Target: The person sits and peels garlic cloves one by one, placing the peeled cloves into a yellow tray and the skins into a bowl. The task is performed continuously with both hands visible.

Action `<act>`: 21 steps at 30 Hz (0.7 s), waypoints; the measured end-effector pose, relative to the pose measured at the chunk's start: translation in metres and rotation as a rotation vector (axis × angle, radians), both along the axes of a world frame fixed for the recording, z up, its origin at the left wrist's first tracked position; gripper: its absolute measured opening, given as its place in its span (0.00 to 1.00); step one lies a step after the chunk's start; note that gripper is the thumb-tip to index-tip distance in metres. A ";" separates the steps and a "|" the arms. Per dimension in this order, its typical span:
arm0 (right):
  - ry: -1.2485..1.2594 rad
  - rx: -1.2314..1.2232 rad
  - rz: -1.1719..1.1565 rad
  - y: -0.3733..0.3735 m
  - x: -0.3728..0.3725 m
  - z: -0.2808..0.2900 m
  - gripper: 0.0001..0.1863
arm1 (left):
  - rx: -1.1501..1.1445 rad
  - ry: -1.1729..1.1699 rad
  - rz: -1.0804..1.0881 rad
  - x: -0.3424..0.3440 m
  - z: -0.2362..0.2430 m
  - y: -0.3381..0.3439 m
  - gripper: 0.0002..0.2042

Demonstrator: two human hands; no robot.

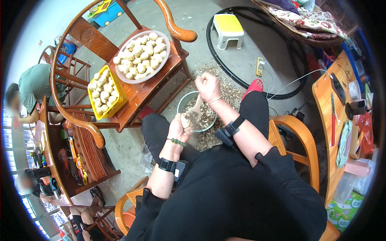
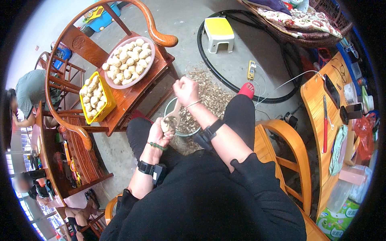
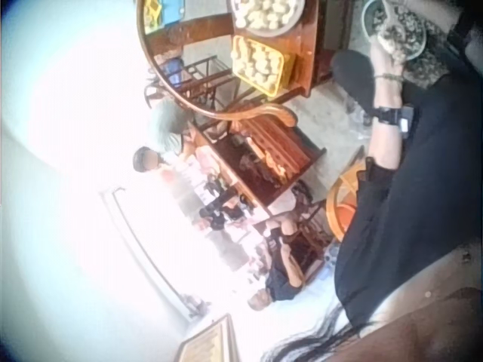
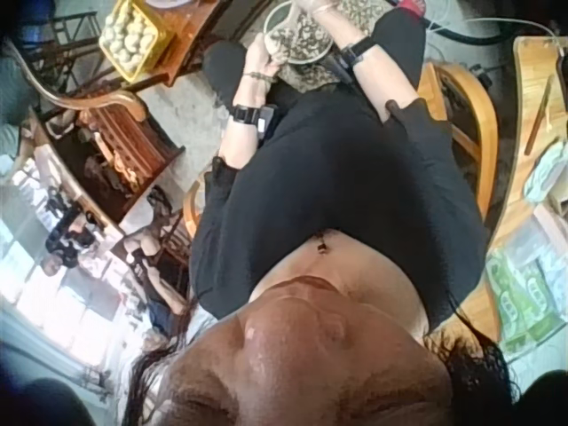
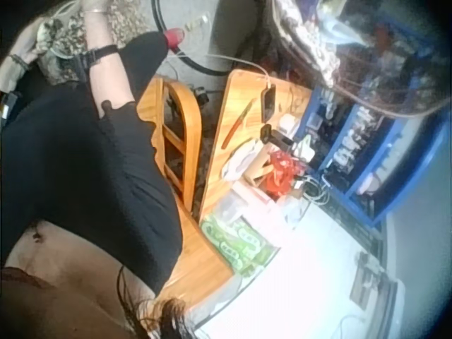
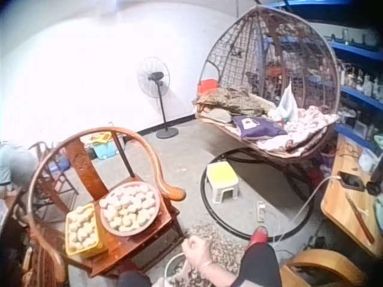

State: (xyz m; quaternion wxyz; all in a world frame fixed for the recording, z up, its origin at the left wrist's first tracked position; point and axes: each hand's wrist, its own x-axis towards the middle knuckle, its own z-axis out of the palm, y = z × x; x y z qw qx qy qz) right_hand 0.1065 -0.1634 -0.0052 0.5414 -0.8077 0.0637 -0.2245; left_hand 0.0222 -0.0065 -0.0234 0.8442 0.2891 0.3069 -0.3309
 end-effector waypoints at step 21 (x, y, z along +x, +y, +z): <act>0.140 0.010 -0.132 -0.034 0.010 -0.016 0.16 | 0.057 -0.151 0.010 -0.006 0.025 -0.008 0.14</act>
